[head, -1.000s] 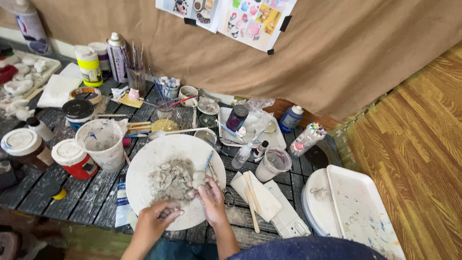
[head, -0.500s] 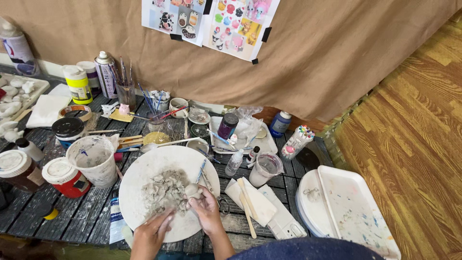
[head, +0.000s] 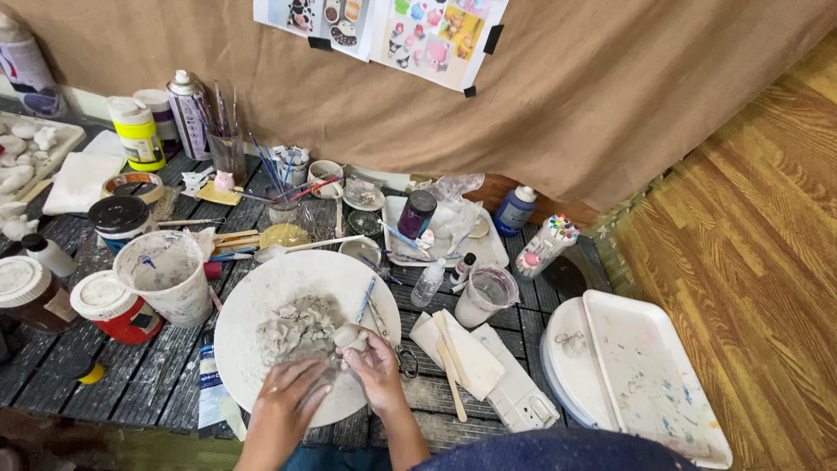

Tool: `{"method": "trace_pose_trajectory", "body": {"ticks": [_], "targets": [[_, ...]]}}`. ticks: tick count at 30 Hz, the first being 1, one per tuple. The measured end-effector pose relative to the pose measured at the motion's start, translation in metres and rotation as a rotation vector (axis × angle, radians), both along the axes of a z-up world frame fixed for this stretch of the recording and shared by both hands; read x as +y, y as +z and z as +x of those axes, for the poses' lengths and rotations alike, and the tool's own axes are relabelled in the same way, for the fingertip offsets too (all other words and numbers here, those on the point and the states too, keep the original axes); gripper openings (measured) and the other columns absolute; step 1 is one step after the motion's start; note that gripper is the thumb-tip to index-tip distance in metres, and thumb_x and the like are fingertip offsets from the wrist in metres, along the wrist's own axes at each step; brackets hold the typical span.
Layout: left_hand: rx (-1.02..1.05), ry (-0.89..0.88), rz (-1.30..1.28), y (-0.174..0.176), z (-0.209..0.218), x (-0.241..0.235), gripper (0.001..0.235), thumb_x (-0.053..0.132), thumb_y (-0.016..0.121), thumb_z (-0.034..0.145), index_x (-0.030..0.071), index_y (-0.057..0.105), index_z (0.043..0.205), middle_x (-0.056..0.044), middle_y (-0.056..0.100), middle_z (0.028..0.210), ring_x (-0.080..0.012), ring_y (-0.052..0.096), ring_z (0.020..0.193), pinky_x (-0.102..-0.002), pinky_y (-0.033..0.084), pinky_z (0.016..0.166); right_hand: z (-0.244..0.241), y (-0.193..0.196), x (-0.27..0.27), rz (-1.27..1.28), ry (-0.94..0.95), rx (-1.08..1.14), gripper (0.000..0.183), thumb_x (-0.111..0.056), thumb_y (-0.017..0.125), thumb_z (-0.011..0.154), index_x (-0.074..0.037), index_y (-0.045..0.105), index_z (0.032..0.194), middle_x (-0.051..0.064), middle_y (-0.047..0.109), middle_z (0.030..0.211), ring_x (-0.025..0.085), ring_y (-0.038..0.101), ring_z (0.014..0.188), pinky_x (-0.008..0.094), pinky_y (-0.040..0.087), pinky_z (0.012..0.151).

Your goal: The person shapes a small piece of clay into a rounded form using both hands. They repeatedly roll, pinch, and smooth the clay on a white plate, occasionally using a small tool to refine the surface. The workspace is cluttered with art supplies.

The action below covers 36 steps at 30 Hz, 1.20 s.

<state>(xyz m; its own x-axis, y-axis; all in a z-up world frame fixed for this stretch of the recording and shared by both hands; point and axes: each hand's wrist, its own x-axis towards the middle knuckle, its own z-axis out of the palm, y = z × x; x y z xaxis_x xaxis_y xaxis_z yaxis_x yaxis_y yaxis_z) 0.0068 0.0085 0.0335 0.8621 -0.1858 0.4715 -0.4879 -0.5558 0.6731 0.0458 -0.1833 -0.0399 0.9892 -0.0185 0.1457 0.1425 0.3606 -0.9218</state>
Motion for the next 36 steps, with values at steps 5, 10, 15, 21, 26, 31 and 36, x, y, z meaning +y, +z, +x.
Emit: {"method": "trace_pose_trajectory", "body": {"ticks": [5, 10, 15, 21, 26, 31, 36], "targets": [[0.263, -0.120, -0.297, 0.024, 0.016, -0.004, 0.064, 0.011, 0.078, 0.078, 0.011, 0.057, 0.139, -0.010, 0.072, 0.124, -0.0246, 0.074, 0.106, -0.037, 0.059, 0.090, 0.001, -0.008, -0.008, -0.130, -0.016, -0.005, 0.038, -0.002, 0.070, 0.096, 0.003, 0.064, 0.133, 0.008, 0.072, 0.118, 0.015, 0.066, 0.107, 0.030, 0.055, 0.094], [0.312, -0.240, -0.426, 0.028, 0.040, -0.009, 0.056, 0.007, 0.080, 0.080, 0.007, 0.063, 0.134, -0.011, 0.074, 0.121, -0.0175, 0.077, 0.102, -0.031, 0.063, 0.086, -0.004, 0.008, -0.004, 0.006, 0.109, -0.020, 0.043, -0.002, 0.072, 0.095, 0.005, 0.061, 0.136, 0.010, 0.071, 0.122, 0.018, 0.066, 0.111, 0.032, 0.054, 0.099], [0.436, -0.212, -0.519, 0.009, 0.048, -0.008, 0.047, 0.002, 0.078, 0.082, 0.005, 0.071, 0.128, -0.011, 0.080, 0.110, -0.0155, 0.074, 0.099, -0.030, 0.061, 0.087, -0.010, 0.028, 0.000, -0.006, 0.108, -0.045, 0.057, 0.000, 0.070, 0.089, 0.000, 0.054, 0.143, 0.008, 0.065, 0.132, 0.015, 0.062, 0.120, 0.029, 0.051, 0.104], [0.500, -0.222, -0.616, 0.005, 0.054, -0.012, 0.043, -0.001, 0.074, 0.082, 0.001, 0.072, 0.125, -0.011, 0.080, 0.108, -0.0150, 0.074, 0.101, -0.029, 0.060, 0.090, -0.009, 0.019, -0.001, 0.013, 0.092, 0.004, 0.051, 0.002, 0.071, 0.089, 0.001, 0.054, 0.137, 0.007, 0.063, 0.123, 0.015, 0.063, 0.113, 0.031, 0.053, 0.098], [0.371, -0.232, -0.483, 0.025, 0.051, -0.012, 0.036, 0.005, 0.080, 0.080, 0.003, 0.076, 0.116, -0.009, 0.076, 0.104, -0.0154, 0.073, 0.095, -0.027, 0.058, 0.084, -0.007, 0.014, -0.001, 0.055, 0.083, 0.007, 0.052, 0.003, 0.073, 0.089, 0.001, 0.053, 0.136, 0.007, 0.063, 0.124, 0.016, 0.062, 0.115, 0.031, 0.052, 0.100], [0.439, -0.133, -0.438, 0.041, 0.053, -0.020, 0.024, 0.013, 0.082, 0.080, 0.006, 0.081, 0.102, -0.005, 0.079, 0.092, -0.0124, 0.076, 0.079, -0.026, 0.059, 0.070, -0.010, 0.025, 0.000, 0.004, 0.117, -0.066, 0.056, 0.004, 0.074, 0.087, -0.002, 0.052, 0.138, 0.007, 0.061, 0.130, 0.015, 0.060, 0.122, 0.032, 0.050, 0.106], [0.395, -0.092, -0.309, 0.040, 0.053, -0.024, 0.024, 0.016, 0.082, 0.083, 0.006, 0.081, 0.104, -0.008, 0.078, 0.094, -0.0169, 0.074, 0.079, -0.029, 0.057, 0.071, -0.009, 0.023, 0.000, 0.050, 0.116, -0.037, 0.054, 0.003, 0.072, 0.090, 0.001, 0.051, 0.139, 0.008, 0.060, 0.129, 0.015, 0.061, 0.118, 0.030, 0.053, 0.101]]}}
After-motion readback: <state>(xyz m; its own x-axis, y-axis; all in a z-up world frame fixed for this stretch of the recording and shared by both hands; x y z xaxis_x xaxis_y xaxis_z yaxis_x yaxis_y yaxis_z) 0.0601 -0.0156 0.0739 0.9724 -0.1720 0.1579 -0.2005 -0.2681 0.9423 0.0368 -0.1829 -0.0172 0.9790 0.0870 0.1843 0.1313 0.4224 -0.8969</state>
